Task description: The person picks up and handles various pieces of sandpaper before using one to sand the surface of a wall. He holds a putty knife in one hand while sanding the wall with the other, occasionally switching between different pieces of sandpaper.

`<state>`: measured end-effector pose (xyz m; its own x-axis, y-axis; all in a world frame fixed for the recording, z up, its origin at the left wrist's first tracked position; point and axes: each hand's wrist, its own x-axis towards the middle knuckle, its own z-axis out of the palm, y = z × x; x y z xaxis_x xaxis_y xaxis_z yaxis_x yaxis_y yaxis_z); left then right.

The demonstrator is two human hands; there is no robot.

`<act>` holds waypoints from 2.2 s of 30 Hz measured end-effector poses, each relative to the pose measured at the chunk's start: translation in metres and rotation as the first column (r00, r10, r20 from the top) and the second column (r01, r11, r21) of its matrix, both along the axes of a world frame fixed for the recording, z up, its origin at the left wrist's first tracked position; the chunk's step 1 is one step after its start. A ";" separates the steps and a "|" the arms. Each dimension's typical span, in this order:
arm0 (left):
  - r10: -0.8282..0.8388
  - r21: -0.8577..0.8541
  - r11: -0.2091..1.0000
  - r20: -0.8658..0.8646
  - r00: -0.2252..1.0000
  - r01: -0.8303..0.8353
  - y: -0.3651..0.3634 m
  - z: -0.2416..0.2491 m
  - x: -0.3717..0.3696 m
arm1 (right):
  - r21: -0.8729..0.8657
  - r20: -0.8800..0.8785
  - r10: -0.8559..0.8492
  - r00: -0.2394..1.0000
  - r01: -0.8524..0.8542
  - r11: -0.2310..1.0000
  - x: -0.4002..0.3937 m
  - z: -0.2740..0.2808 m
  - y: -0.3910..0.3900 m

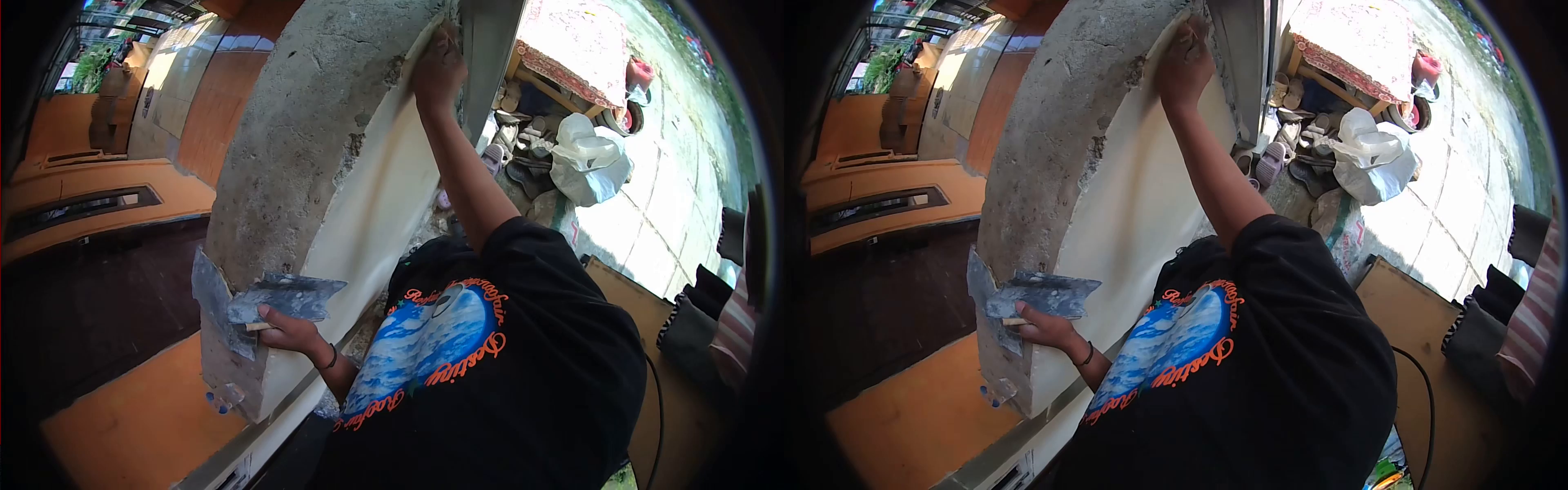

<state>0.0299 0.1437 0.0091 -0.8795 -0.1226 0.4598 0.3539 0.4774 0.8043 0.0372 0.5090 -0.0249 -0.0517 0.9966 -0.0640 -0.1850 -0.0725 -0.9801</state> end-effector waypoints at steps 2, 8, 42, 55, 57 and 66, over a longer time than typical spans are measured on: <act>0.044 -0.122 0.992 0.011 0.999 -0.043 -0.002 -0.001 -0.002 | 0.060 -0.093 -0.067 0.993 0.072 0.996 -0.007 -0.005 -0.005; -0.016 0.069 0.997 -0.038 0.999 0.019 0.005 -0.009 -0.012 | 0.380 -0.029 -0.144 0.989 0.144 0.914 -0.010 -0.032 -0.062; -0.122 0.010 0.992 -0.034 0.992 0.122 -0.002 -0.005 -0.005 | -0.349 0.277 -0.065 0.959 0.163 0.923 -0.023 -0.137 0.004; -0.132 -0.074 0.989 -0.084 0.988 0.126 -0.005 -0.013 -0.012 | -0.507 0.284 0.050 0.957 0.106 0.855 -0.013 -0.115 -0.008; -0.153 -0.028 0.988 -0.135 0.979 0.150 -0.005 -0.016 -0.014 | -0.274 0.081 -0.130 0.988 0.147 0.950 -0.016 -0.097 -0.048; -0.155 -0.018 0.988 -0.153 0.976 0.154 0.003 -0.015 -0.018 | -0.412 0.093 -0.170 0.981 0.194 0.890 -0.022 -0.101 -0.030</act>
<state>0.0118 0.1467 -0.0064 -0.8069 0.0121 0.5906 0.5423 0.4118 0.7324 0.0156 0.4788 -0.1256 0.1433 0.8690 -0.4736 -0.1829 -0.4471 -0.8756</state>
